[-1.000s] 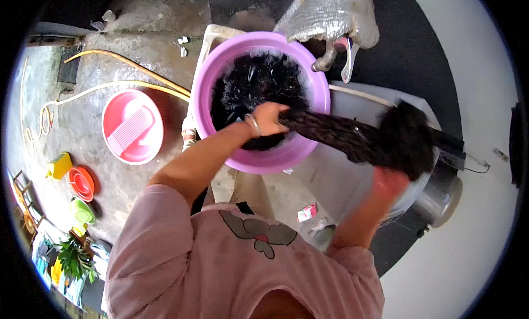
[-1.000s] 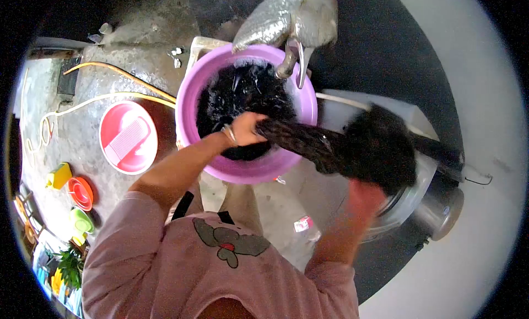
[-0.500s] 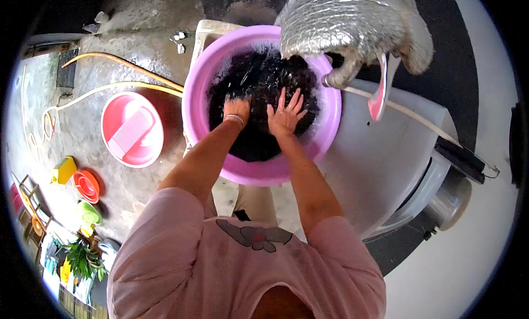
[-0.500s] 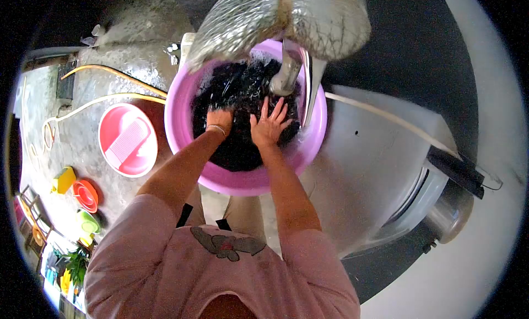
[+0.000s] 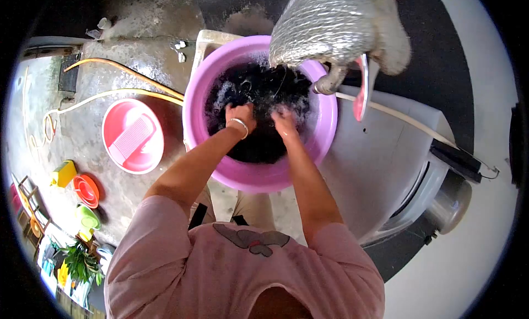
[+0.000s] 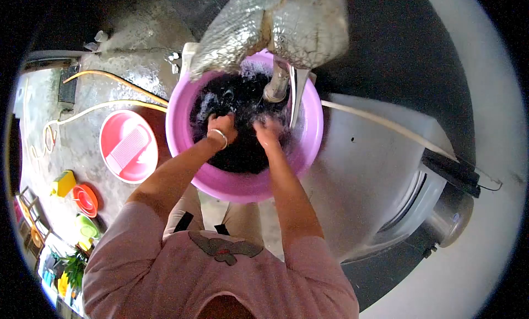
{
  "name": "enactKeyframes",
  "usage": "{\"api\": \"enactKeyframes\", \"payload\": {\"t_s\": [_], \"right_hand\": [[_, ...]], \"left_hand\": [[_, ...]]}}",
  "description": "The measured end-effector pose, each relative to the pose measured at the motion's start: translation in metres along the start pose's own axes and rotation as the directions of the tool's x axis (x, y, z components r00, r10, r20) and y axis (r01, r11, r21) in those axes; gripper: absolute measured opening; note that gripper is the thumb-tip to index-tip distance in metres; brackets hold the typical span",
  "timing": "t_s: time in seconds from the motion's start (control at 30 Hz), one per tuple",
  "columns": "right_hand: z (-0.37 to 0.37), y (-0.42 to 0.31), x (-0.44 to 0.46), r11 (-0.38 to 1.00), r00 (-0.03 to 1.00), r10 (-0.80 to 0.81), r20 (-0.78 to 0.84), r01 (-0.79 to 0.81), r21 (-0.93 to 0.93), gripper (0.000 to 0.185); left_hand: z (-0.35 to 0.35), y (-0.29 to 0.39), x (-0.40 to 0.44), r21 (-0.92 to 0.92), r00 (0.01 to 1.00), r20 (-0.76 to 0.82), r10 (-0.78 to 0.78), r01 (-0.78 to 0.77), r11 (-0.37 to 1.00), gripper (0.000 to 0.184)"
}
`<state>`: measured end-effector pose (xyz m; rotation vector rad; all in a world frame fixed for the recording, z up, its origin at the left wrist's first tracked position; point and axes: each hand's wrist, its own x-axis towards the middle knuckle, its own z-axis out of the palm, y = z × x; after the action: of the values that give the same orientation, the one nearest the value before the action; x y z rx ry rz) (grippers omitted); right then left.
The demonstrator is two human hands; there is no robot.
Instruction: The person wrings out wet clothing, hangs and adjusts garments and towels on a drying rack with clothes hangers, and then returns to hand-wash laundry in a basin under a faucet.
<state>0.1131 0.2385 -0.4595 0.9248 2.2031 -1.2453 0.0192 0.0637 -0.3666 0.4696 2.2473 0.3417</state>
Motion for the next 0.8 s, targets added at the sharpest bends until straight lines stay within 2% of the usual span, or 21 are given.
{"api": "enactKeyframes", "payload": {"t_s": [0.03, 0.07, 0.13, 0.17, 0.2, 0.23, 0.27, 0.3, 0.33, 0.37, 0.4, 0.43, 0.47, 0.53, 0.57, 0.6, 0.63, 0.67, 0.7, 0.73, 0.8], "right_hand": [[-0.013, -0.021, -0.026, 0.992, 0.991, -0.127, -0.043, 0.126, -0.018, 0.063], [-0.029, -0.041, -0.056, 0.967, 0.963, -0.255, -0.087, 0.252, -0.043, 0.071], [-0.062, -0.073, -0.088, 0.864, 0.895, -0.442, 0.06, 0.407, 0.297, 0.079], [-0.075, -0.084, -0.1, 0.768, 0.832, -0.544, 0.109, 0.441, 0.464, 0.084], [-0.088, -0.092, -0.116, 0.777, 0.825, -0.535, 0.179, 0.398, 0.488, 0.086], [-0.1, -0.095, -0.133, 0.787, 0.814, -0.524, 0.249, 0.351, 0.508, 0.089], [-0.107, -0.101, -0.148, 0.798, 0.798, -0.511, 0.32, 0.302, 0.521, 0.092], [-0.112, -0.108, -0.159, 0.832, 0.81, -0.554, 0.191, 0.542, 0.115, 0.087], [-0.119, -0.121, -0.167, 0.859, 0.849, -0.511, 0.133, 0.499, 0.119, 0.083], [-0.127, -0.134, -0.175, 0.882, 0.883, -0.465, 0.073, 0.454, 0.128, 0.078], [-0.133, -0.139, -0.179, 0.902, 0.911, -0.413, 0.013, 0.407, 0.141, 0.074], [-0.137, -0.149, -0.184, 0.836, 0.877, -0.449, -0.17, 0.48, 0.267, 0.059], [-0.152, -0.164, -0.193, 0.783, 0.854, -0.494, -0.164, 0.518, 0.345, 0.057], [-0.158, -0.186, -0.21, 0.748, 0.794, -0.572, -0.206, 0.608, 0.267, 0.054], [-0.158, -0.199, -0.222, 0.739, 0.781, -0.595, -0.189, 0.625, 0.253, 0.055], [-0.159, -0.21, -0.232, 0.729, 0.767, -0.619, -0.169, 0.641, 0.24, 0.056], [-0.161, -0.213, -0.236, 0.712, 0.742, -0.644, -0.184, 0.67, 0.211, 0.059], [-0.166, -0.22, -0.246, 0.76, 0.779, -0.597, -0.19, 0.625, 0.176, 0.054], [-0.172, -0.227, -0.258, 0.806, 0.814, -0.546, -0.199, 0.575, 0.14, 0.05], [-0.177, -0.228, -0.264, 0.852, 0.849, -0.485, -0.21, 0.513, 0.103, 0.046], [-0.186, -0.223, -0.257, 0.857, 0.843, -0.512, -0.164, 0.515, -0.032, 0.049]], "left_hand": [[-0.005, 0.008, -0.018, -0.056, 0.984, -0.156, 0.081, -0.091, 0.994, 0.044], [-0.012, 0.016, -0.034, -0.139, 0.955, -0.229, 0.186, -0.221, 0.965, 0.044], [-0.035, 0.035, -0.069, -0.25, 0.883, -0.338, 0.327, -0.419, 0.873, 0.041], [-0.05, 0.042, -0.082, -0.323, 0.862, -0.363, 0.354, -0.473, 0.819, 0.039], [-0.065, 0.046, -0.093, -0.392, 0.84, -0.388, 0.381, -0.524, 0.756, 0.038], [-0.076, 0.05, -0.1, -0.524, 0.874, -0.336, 0.352, -0.484, 0.701, 0.038], [-0.088, 0.053, -0.105, -0.537, 0.852, -0.347, 0.392, -0.523, 0.662, 0.037], [-0.098, 0.056, -0.111, -0.55, 0.828, -0.358, 0.432, -0.561, 0.619, 0.036], [-0.106, 0.059, -0.116, -0.565, 0.803, -0.368, 0.469, -0.594, 0.573, 0.036], [-0.111, 0.061, -0.12, -0.479, 0.77, -0.31, 0.558, -0.633, 0.608, 0.052], [-0.116, 0.063, -0.122, -0.431, 0.768, -0.369, 0.524, -0.641, 0.636, 0.059], [-0.121, 0.066, -0.124, -0.38, 0.76, -0.429, 0.488, -0.642, 0.666, 0.067], [-0.127, 0.07, -0.126, -0.33, 0.747, -0.488, 0.451, -0.637, 0.697, 0.074], [-0.148, 0.088, -0.145, -0.059, 0.586, -0.598, 0.547, -0.713, 0.699, 0.096], [-0.156, 0.099, -0.153, -0.125, 0.515, -0.59, 0.622, -0.82, 0.559, 0.097], [-0.154, 0.107, -0.159, -0.135, 0.517, -0.518, 0.682, -0.836, 0.532, 0.093], [-0.154, 0.113, -0.158, -0.195, 0.54, -0.493, 0.682, -0.832, 0.519, 0.09], [-0.154, 0.117, -0.156, -0.255, 0.563, -0.466, 0.683, -0.825, 0.505, 0.086], [-0.159, 0.12, -0.162, -0.256, 0.543, -0.547, 0.637, -0.833, 0.49, 0.076], [-0.157, 0.12, -0.162, -0.267, 0.57, -0.527, 0.63, -0.815, 0.514, 0.072], [-0.153, 0.116, -0.159, -0.289, 0.622, -0.485, 0.615, -0.777, 0.559, 0.065]]}}
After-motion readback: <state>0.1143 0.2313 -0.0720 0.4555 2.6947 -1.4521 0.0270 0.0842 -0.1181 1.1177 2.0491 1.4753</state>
